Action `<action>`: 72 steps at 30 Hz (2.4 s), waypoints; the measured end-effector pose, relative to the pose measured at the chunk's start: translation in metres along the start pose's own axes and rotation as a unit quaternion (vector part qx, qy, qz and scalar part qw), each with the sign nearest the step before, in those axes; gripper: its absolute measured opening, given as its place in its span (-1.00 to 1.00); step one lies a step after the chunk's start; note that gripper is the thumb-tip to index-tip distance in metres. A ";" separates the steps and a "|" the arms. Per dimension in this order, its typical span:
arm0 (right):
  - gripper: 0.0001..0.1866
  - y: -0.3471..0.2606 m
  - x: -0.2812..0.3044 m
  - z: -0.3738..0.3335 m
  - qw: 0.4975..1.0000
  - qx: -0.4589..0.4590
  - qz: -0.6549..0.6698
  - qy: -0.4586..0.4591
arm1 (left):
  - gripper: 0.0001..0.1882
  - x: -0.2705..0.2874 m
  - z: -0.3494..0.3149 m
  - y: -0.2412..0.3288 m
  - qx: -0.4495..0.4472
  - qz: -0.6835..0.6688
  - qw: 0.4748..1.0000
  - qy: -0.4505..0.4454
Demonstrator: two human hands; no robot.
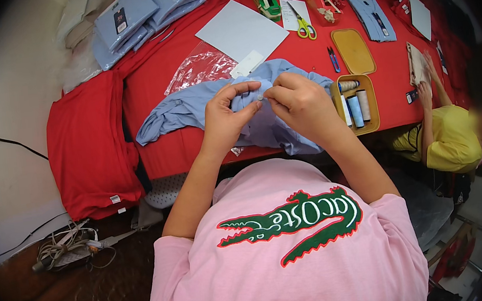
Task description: The person retrieves a small yellow container from a shelf, opens it to find sewing supplies, and sews a white button onto a blue shirt using a needle and thread.
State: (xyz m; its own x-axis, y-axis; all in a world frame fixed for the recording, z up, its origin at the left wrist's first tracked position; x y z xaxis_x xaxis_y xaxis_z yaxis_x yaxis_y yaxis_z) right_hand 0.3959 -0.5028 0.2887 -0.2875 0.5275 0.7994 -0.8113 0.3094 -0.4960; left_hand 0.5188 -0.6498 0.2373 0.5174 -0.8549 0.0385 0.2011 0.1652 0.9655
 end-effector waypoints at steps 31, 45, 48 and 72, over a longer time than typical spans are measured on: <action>-0.74 0.078 -0.045 0.030 0.690 -0.255 0.457 -0.500 | -0.75 0.011 -0.010 0.025 -0.013 -0.049 0.989 -0.140; -0.73 0.074 -0.060 -0.006 0.595 -0.351 0.583 -0.428 | -0.76 0.008 -0.009 0.022 -0.138 0.050 0.975 -0.169; -0.76 0.080 -0.063 -0.012 0.579 -0.351 0.610 -0.412 | -0.75 0.004 -0.007 0.024 -0.224 0.130 0.951 -0.171; -0.82 0.069 -0.034 0.007 0.734 -0.338 0.575 -0.131 | -0.79 0.024 -0.043 -0.011 -0.226 0.351 0.902 -0.106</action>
State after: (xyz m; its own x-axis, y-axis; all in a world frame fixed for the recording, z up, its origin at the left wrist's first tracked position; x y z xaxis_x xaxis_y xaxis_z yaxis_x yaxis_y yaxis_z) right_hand 0.3459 -0.5048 0.2294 -0.7438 0.6048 -0.2844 0.4554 0.1473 -0.8780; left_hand 0.5650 -0.6506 0.2162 0.4886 -0.5282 0.6945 0.2296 0.8457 0.4817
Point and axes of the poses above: each hand's wrist, its own z-axis towards the middle knuckle, its own x-axis out of the back of the hand, y = z × x, the point moved 1 cm from there along z, towards the middle knuckle, and after that the axes turned 15 degrees about -x, right-handed, at the moved point
